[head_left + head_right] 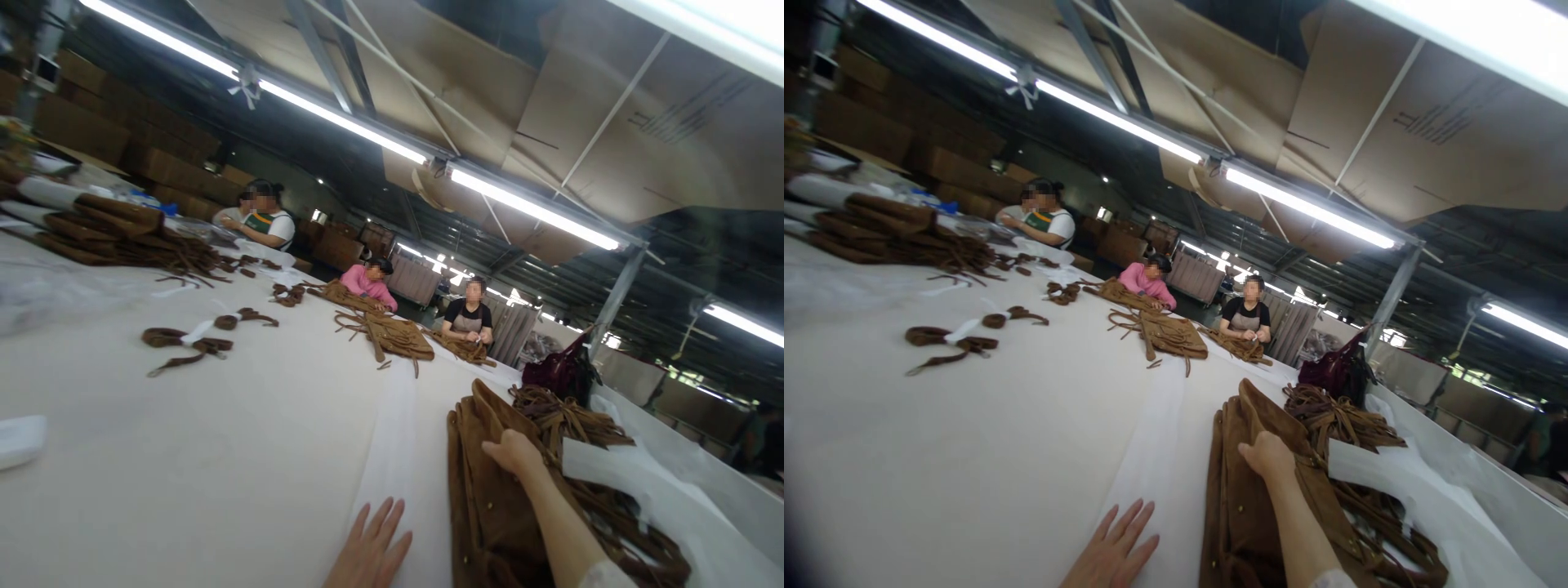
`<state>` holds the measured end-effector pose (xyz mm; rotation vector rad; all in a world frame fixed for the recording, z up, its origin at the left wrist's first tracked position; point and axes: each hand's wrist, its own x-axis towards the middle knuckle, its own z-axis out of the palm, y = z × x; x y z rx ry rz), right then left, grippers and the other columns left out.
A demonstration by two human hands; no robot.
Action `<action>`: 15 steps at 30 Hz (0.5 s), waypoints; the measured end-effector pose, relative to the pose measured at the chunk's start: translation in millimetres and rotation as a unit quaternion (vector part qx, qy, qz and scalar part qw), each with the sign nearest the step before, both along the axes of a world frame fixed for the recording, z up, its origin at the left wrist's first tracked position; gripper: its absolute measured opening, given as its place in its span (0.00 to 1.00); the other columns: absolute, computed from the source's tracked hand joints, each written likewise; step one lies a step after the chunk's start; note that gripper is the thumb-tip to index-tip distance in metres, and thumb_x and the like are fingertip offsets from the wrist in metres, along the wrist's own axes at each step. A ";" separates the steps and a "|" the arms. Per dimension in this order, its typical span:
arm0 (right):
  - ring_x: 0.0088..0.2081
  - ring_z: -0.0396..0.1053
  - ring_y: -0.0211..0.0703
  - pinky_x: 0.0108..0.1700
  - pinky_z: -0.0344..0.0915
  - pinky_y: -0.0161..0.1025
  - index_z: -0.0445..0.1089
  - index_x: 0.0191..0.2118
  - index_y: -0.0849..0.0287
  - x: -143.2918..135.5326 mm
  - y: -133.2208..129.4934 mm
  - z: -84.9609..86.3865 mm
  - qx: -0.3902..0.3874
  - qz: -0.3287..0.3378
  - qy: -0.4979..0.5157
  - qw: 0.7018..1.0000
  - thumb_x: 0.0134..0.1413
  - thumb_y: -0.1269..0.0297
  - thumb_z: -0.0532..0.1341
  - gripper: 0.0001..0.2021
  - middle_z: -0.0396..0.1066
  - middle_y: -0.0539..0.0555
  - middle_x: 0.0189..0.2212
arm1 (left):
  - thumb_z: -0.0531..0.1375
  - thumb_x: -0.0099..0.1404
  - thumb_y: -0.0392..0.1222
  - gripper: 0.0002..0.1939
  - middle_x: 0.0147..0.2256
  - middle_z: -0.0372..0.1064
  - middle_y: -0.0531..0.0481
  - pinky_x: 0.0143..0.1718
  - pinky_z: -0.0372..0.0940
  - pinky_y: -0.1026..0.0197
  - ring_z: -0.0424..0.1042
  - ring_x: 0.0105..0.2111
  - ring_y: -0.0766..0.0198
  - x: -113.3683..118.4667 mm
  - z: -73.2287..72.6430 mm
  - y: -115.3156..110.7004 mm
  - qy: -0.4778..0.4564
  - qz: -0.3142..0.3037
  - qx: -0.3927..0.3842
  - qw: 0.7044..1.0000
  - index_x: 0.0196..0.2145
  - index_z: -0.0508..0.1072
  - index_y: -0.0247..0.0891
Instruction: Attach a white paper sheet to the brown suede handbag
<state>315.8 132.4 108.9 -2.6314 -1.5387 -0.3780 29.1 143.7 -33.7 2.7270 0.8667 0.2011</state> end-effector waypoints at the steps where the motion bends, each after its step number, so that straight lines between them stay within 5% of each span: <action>1: 0.44 0.74 0.59 0.42 0.69 0.44 0.74 0.39 0.68 -5.3 4.5 -10.3 -0.014 0.006 -0.004 1.000 0.60 0.63 0.57 0.13 0.76 0.67 0.39 | 0.64 0.55 0.58 0.45 0.67 0.32 0.33 0.63 0.31 0.30 0.33 0.66 0.39 -2.0 1.6 -0.4 0.001 -0.002 -0.005 1.000 0.65 0.55 0.40; 4: 0.47 0.73 0.55 0.46 0.68 0.44 0.73 0.43 0.67 -21.7 1.6 -44.6 -0.042 0.029 -0.028 0.998 0.60 0.79 0.47 0.17 0.75 0.67 0.43 | 0.61 0.57 0.58 0.44 0.66 0.34 0.32 0.63 0.30 0.32 0.34 0.66 0.40 -10.6 5.2 -1.9 -0.002 -0.007 -0.042 0.999 0.66 0.52 0.41; 8: 0.45 0.74 0.53 0.47 0.67 0.44 0.72 0.46 0.64 -25.2 -24.0 -80.8 -0.074 0.061 -0.026 0.995 0.59 0.82 0.42 0.22 0.76 0.64 0.41 | 0.62 0.57 0.55 0.42 0.67 0.35 0.38 0.64 0.32 0.36 0.34 0.67 0.45 -24.6 20.0 -4.2 -0.009 -0.010 -0.073 0.997 0.65 0.52 0.45; 11: 0.48 0.72 0.49 0.50 0.65 0.41 0.69 0.50 0.60 -6.9 -38.4 -88.6 -0.084 0.075 -0.002 0.994 0.55 0.84 0.46 0.24 0.75 0.60 0.44 | 0.64 0.54 0.52 0.43 0.67 0.39 0.38 0.65 0.34 0.38 0.37 0.67 0.46 -35.0 40.0 -3.6 0.013 -0.006 -0.083 0.996 0.64 0.55 0.44; 15: 0.53 0.69 0.49 0.52 0.64 0.40 0.70 0.49 0.61 15.4 -30.5 -78.6 -0.082 0.086 0.035 0.992 0.52 0.83 0.49 0.22 0.73 0.61 0.48 | 0.65 0.51 0.45 0.36 0.65 0.47 0.39 0.65 0.39 0.41 0.45 0.66 0.48 -44.8 57.5 4.1 0.003 -0.012 -0.109 0.994 0.58 0.67 0.39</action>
